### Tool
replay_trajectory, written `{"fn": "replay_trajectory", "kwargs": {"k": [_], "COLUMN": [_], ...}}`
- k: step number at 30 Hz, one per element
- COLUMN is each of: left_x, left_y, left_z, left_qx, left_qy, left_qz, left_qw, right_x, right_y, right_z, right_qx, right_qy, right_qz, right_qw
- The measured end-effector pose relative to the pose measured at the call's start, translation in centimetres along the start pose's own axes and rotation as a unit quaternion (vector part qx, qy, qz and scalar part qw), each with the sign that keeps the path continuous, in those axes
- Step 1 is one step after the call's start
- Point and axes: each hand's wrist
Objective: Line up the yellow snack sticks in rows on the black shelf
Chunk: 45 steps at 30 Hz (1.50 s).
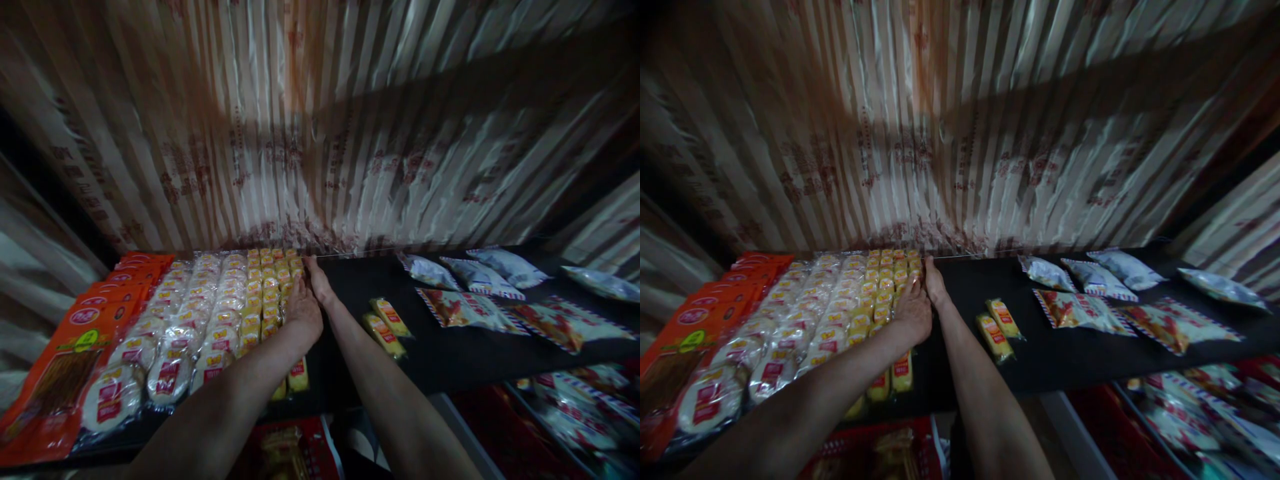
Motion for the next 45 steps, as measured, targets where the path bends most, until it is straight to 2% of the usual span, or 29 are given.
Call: {"fn": "replay_trajectory", "kwargs": {"k": [10,13,17,20,23,25,27,30,32,35,38,40,43,45], "left_x": [0.3,0.2,-0.3,-0.8,-1.5,-2.2,-3.1,-4.7,-5.7,-6.7,-7.4,-7.8,-8.4,-8.7], "left_y": [-1.2,-1.2,-1.3,-2.1,-3.3,-3.9,-4.1,-4.0,-4.0,-4.1,-3.9,-3.2,-1.4,0.3], "left_z": [0.5,0.4,0.7,1.3,2.1,2.7,3.7,5.9,7.9,11.2,14.7,17.4,21.7,24.4], "left_qx": [0.003,-0.014,-0.063,-0.084,-0.105,-0.107,-0.078,-0.029,-0.019,-0.018,-0.020,0.008,0.074,0.095], "left_qy": [0.012,0.006,0.018,0.027,0.043,0.051,0.033,-0.023,-0.053,-0.076,-0.099,-0.129,-0.181,-0.215], "left_qz": [-0.012,0.045,0.147,0.146,0.147,0.214,0.319,0.466,0.530,0.577,0.575,0.555,0.527,0.527], "left_qw": [1.000,0.999,0.987,0.985,0.983,0.970,0.944,0.884,0.846,0.813,0.812,0.822,0.827,0.817], "right_x": [0.2,0.2,0.2,0.7,1.8,2.6,3.3,4.1,4.4,4.4,3.3,1.6,-1.7,-4.1], "right_y": [-1.1,-1.4,-1.7,-2.3,-3.2,-3.6,-3.9,-4.0,-4.0,-3.8,-3.5,-3.2,-2.6,-2.0], "right_z": [1.5,1.9,2.5,3.6,5.3,6.8,8.5,11.4,13.6,16.8,20.3,22.9,27.1,29.8], "right_qx": [-0.001,-0.012,-0.060,-0.091,-0.082,-0.067,-0.064,-0.080,-0.085,-0.084,-0.097,-0.116,-0.126,-0.095], "right_qy": [-0.009,-0.007,-0.008,-0.021,-0.044,-0.056,-0.058,-0.047,-0.044,-0.043,-0.036,-0.011,0.057,0.103], "right_qz": [-0.036,-0.049,-0.094,-0.112,-0.122,-0.126,-0.134,-0.146,-0.148,-0.145,-0.128,-0.114,-0.078,-0.031], "right_qw": [0.999,0.999,0.994,0.989,0.988,0.988,0.987,0.985,0.984,0.985,0.986,0.987,0.987,0.990]}}
Point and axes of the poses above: each hand's wrist, its own z-axis away from the middle knuckle, its own y-axis out of the palm, x = y × z, and after that the axes turned 10 degrees about -z, right-handed
